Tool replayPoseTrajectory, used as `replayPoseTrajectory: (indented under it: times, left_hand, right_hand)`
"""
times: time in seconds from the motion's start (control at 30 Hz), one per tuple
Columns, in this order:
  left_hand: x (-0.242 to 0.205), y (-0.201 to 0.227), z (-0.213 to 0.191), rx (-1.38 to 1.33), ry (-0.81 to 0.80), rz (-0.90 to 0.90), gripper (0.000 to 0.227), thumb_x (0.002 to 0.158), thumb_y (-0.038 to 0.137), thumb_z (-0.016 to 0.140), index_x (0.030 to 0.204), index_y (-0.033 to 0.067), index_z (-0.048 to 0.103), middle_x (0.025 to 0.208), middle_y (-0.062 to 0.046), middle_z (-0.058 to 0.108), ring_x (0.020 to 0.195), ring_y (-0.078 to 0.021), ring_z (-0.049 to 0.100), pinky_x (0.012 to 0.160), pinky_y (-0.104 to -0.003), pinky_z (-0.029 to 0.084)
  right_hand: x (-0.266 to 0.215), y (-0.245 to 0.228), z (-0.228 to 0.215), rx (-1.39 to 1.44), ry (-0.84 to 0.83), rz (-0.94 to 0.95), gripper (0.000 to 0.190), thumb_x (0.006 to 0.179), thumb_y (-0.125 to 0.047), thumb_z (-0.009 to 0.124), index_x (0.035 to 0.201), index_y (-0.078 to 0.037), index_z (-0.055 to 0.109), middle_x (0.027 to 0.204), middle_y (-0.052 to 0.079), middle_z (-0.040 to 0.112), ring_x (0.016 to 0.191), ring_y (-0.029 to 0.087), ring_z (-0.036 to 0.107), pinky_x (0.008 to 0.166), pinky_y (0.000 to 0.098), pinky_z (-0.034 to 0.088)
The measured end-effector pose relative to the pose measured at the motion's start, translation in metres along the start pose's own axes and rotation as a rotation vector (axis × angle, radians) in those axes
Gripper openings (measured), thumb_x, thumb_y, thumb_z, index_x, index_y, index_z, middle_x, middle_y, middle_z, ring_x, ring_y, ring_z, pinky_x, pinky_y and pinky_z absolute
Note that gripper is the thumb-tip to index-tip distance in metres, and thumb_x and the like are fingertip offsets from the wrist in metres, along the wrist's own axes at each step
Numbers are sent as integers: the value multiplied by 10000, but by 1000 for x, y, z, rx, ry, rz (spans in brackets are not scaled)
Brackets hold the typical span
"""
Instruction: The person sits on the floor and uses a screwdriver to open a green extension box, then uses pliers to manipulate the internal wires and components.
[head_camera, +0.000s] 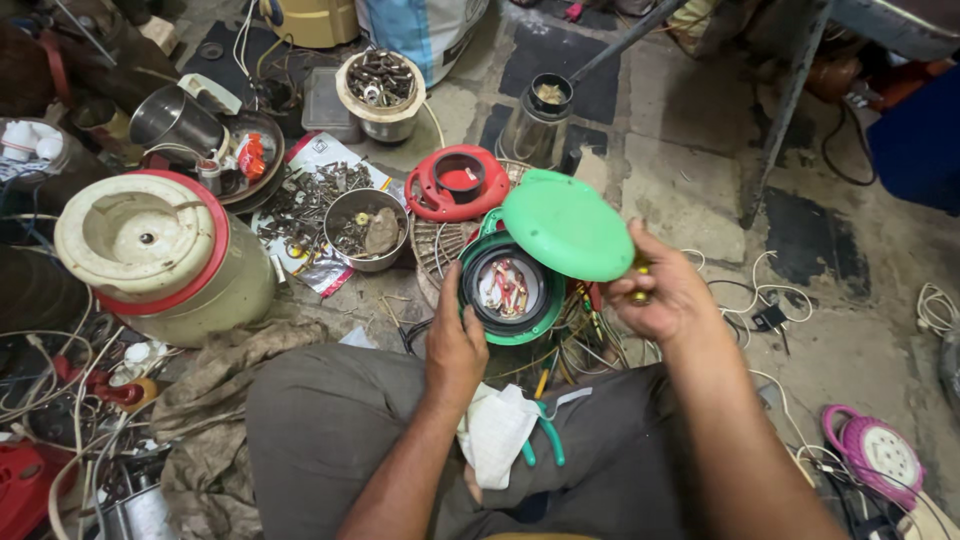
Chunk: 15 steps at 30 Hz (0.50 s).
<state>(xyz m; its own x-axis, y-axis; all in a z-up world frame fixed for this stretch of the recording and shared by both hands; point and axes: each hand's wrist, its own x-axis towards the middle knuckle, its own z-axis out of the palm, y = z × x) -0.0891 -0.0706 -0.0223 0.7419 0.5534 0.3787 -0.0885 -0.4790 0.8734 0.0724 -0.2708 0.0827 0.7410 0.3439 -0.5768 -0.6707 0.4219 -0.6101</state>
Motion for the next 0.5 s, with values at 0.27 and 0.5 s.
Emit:
replayPoseTrajectory:
  times: [0.27,0.5]
  left_hand:
    - [27,1,1,44,46,159,529,901,-74,539,1424,5,527,1472,-242,576,1352,-410,576,1095,-441,486]
    - [61,-23,0,204,10,197,558,797,-118,555,1338,9,602,1328,-220,656,1225,-420,611,1055,-481,469]
  right_hand:
    - [-4,-34,-55,70,-143,-243,287,1052,-423,653,1012,-143,605,819,-52,633,459,9,400,489,177,363]
    - [13,-59,-109,67,-96,-404,293,1047,-459,627,1041,-166,624,776,-71,578,491,31,377,551,202,372]
